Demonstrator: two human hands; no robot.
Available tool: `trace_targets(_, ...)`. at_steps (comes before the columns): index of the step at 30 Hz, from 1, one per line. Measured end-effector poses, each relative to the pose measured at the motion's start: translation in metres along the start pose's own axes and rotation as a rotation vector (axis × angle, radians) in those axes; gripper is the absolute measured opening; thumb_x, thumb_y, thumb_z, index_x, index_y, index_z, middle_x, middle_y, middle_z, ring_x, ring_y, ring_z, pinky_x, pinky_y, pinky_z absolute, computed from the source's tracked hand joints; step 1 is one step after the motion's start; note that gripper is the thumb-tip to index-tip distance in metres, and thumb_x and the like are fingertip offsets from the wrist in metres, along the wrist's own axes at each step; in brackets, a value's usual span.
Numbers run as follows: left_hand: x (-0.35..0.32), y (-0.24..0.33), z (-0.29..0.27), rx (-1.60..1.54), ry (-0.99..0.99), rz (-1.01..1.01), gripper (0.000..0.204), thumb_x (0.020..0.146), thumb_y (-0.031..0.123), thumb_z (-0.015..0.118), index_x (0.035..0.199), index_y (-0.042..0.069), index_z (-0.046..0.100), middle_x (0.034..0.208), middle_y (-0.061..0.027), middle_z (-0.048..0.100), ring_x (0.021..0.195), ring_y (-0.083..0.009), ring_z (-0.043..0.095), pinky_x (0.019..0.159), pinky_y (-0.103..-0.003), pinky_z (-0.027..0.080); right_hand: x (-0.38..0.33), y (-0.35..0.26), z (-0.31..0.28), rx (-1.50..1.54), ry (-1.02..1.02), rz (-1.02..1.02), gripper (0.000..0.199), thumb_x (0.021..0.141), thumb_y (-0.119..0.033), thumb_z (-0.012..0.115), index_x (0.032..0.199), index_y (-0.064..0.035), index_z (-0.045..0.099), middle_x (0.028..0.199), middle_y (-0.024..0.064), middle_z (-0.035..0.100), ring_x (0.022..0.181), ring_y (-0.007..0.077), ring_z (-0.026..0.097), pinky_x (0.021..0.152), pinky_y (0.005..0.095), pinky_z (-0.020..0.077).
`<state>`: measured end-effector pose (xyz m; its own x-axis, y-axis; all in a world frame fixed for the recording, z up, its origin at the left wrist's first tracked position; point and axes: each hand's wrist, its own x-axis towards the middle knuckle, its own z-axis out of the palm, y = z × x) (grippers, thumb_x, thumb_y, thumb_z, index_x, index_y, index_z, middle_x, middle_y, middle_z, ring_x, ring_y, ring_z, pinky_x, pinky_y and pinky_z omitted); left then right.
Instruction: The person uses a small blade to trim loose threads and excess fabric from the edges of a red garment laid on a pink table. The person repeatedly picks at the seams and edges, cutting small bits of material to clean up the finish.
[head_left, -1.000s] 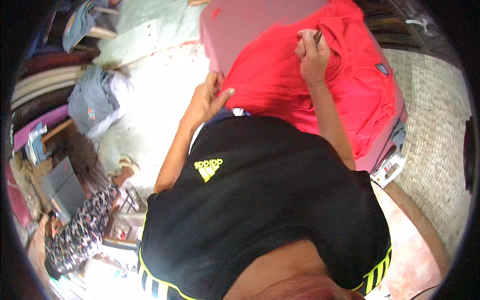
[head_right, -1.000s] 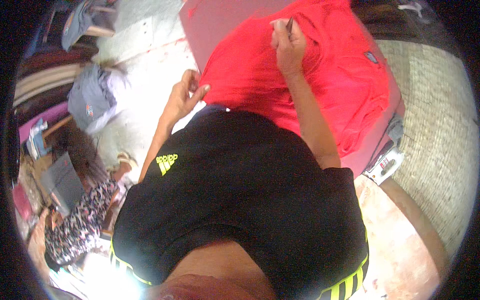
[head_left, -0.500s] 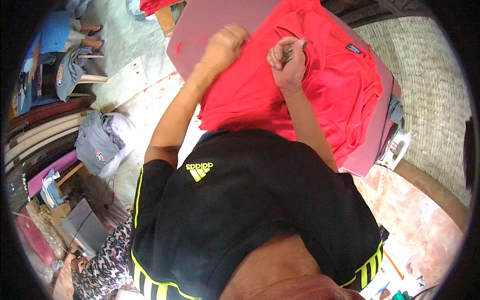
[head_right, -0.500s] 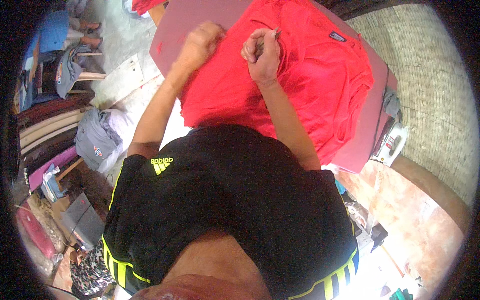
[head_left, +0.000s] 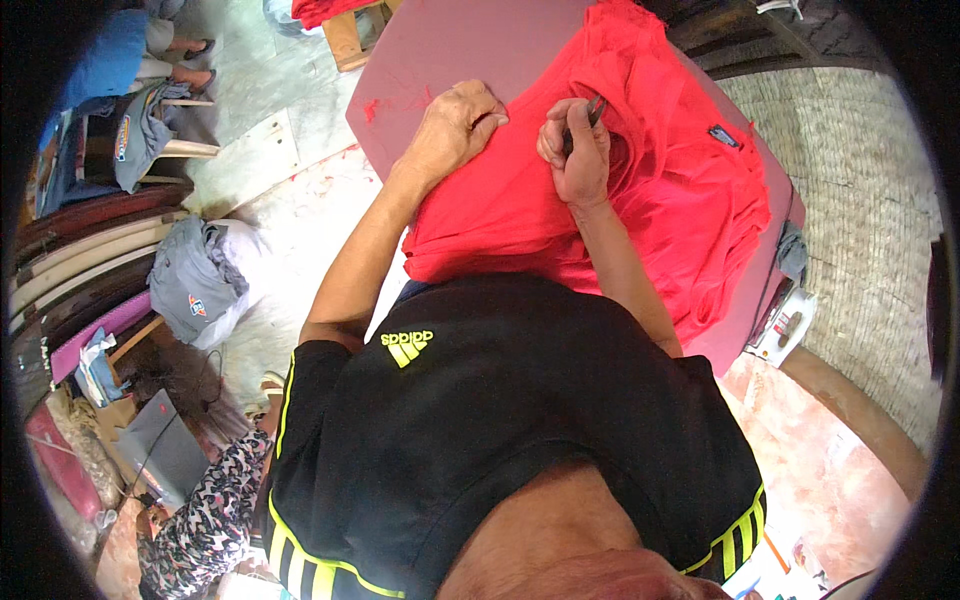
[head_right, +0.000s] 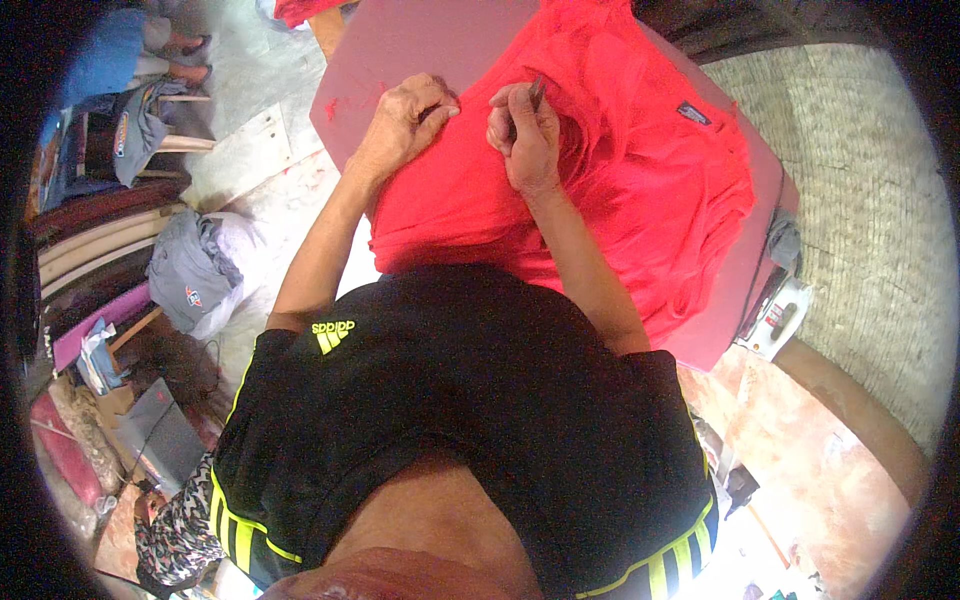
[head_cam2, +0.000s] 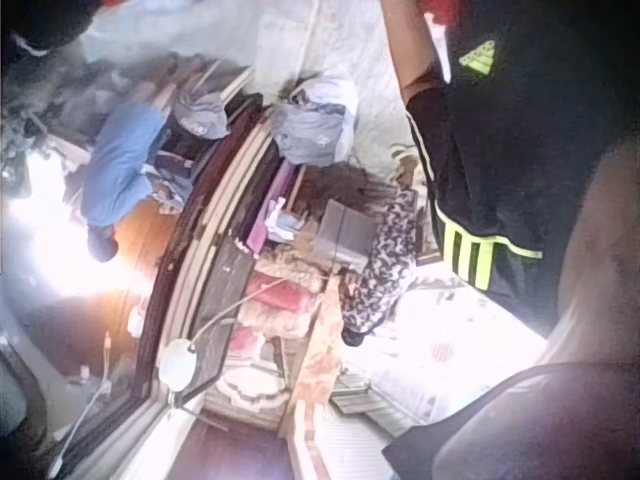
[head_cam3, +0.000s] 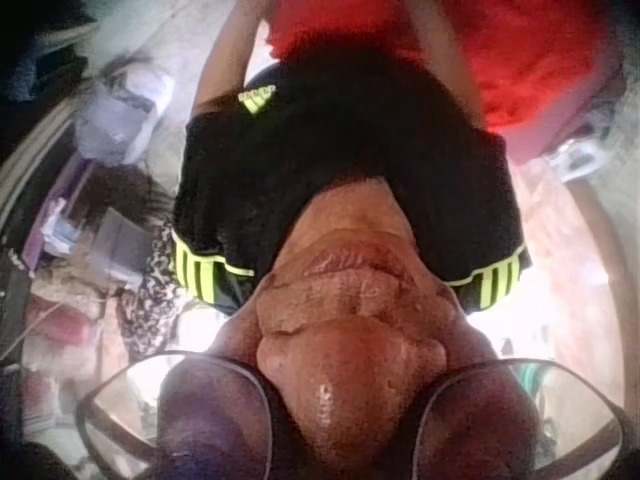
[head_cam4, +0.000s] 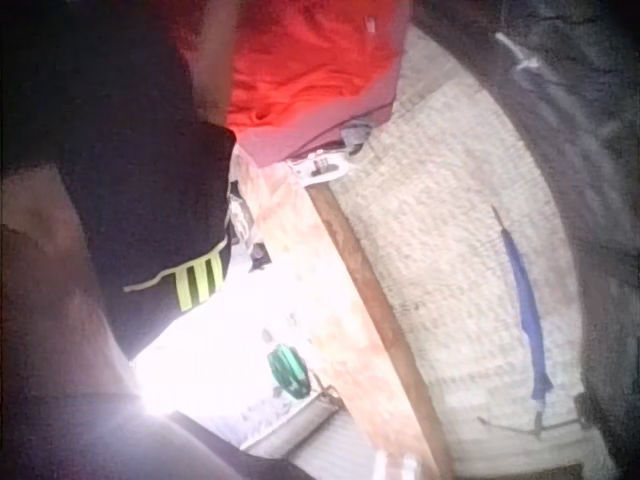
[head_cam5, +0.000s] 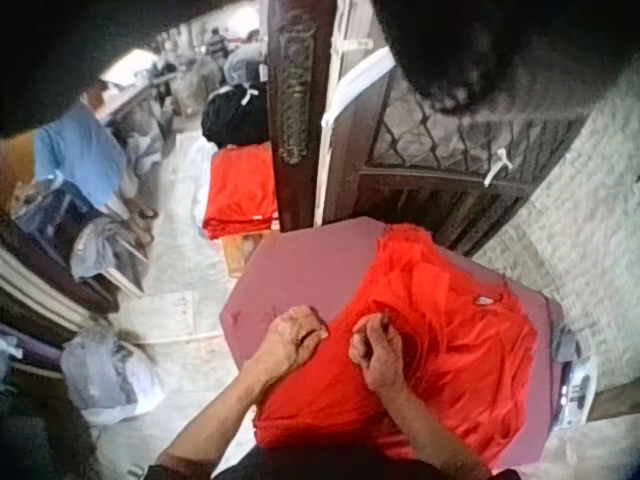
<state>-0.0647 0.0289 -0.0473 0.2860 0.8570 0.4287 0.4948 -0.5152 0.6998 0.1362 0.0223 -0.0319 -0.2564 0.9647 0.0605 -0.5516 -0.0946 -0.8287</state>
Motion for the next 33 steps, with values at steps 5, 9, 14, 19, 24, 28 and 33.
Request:
trace_targets(5,0.010,-0.011,-0.037,0.208,0.444,-0.314,0.005,0.084,0.006,0.066,0.089,0.004,0.068,0.089,-0.0171,0.068,0.083,-0.0389,0.065,0.075,-0.045,0.052,-0.003,-0.004,0.001,0.023,0.040,-0.028,0.032,0.106,-0.037,0.049,0.095,-0.0081,0.060,0.058,-0.0013,0.044,0.048,0.0083,0.033,0.045,0.0267,0.0272)
trace_targets(9,0.010,-0.032,-0.078,0.385,0.311,-0.156,0.017,0.087,0.012,0.065,0.103,0.005,0.065,0.101,-0.0195,0.066,0.095,-0.0399,0.062,0.082,-0.046,0.050,-0.002,-0.004,0.001,0.101,0.014,-0.048,0.033,0.106,-0.037,0.050,0.096,-0.0081,0.060,0.058,-0.0014,0.044,0.047,0.0086,0.032,0.046,0.0273,0.0276)
trace_targets(14,0.005,0.017,-0.027,0.163,0.080,0.002,0.028,0.083,0.016,0.074,0.108,0.006,0.068,0.100,-0.0168,0.064,0.097,-0.0364,0.062,0.084,-0.044,0.050,-0.001,-0.001,-0.004,0.114,-0.052,-0.008,0.018,0.104,-0.023,0.055,0.097,-0.0088,0.062,0.062,-0.0012,0.050,0.050,0.0087,0.038,0.049,0.0256,0.0323)
trace_targets(19,0.003,0.010,-0.029,-0.095,-0.091,-0.210,0.018,0.083,0.013,0.074,0.096,0.000,0.070,0.087,-0.0164,0.065,0.080,-0.0351,0.064,0.072,-0.041,0.051,0.001,0.007,0.012,-0.827,-0.056,-0.306,0.021,0.091,-0.001,0.064,0.112,-0.0041,0.067,0.094,0.0047,0.064,0.060,0.0129,0.050,0.057,0.0290,0.0434)
trace_targets(24,0.000,-0.002,-0.045,-0.083,0.026,-0.182,0.016,0.086,0.011,0.068,0.098,0.001,0.070,0.091,-0.0154,0.067,0.084,-0.0355,0.064,0.077,-0.041,0.050,0.032,0.005,0.011,-1.211,-0.319,-0.368,0.033,0.082,0.000,0.069,0.115,-0.0005,0.066,0.110,0.0156,0.064,0.096,0.0319,0.064,0.082,0.0389,0.0515)
trace_targets(28,0.002,0.000,-0.045,0.018,-0.080,0.056,0.029,0.086,0.007,0.063,0.114,0.005,0.067,0.103,-0.0149,0.069,0.100,-0.0353,0.061,0.089,-0.042,0.048,0.033,0.003,0.007,-1.324,-0.357,-0.267,0.027,0.082,-0.004,0.071,0.108,0.0016,0.065,0.105,0.0180,0.062,0.095,0.0356,0.062,0.084,0.0405,0.0508)
trace_targets(33,0.010,-0.013,-0.041,-0.043,-0.201,0.102,0.036,0.081,0.003,0.063,0.117,0.006,0.066,0.102,-0.0148,0.068,0.097,-0.0335,0.062,0.087,-0.041,0.049,0.036,0.003,0.010,-1.297,-0.357,-0.284,0.022,0.081,-0.007,0.071,0.098,0.0025,0.063,0.098,0.0195,0.060,0.097,0.0392,0.060,0.084,0.0446,0.0491)
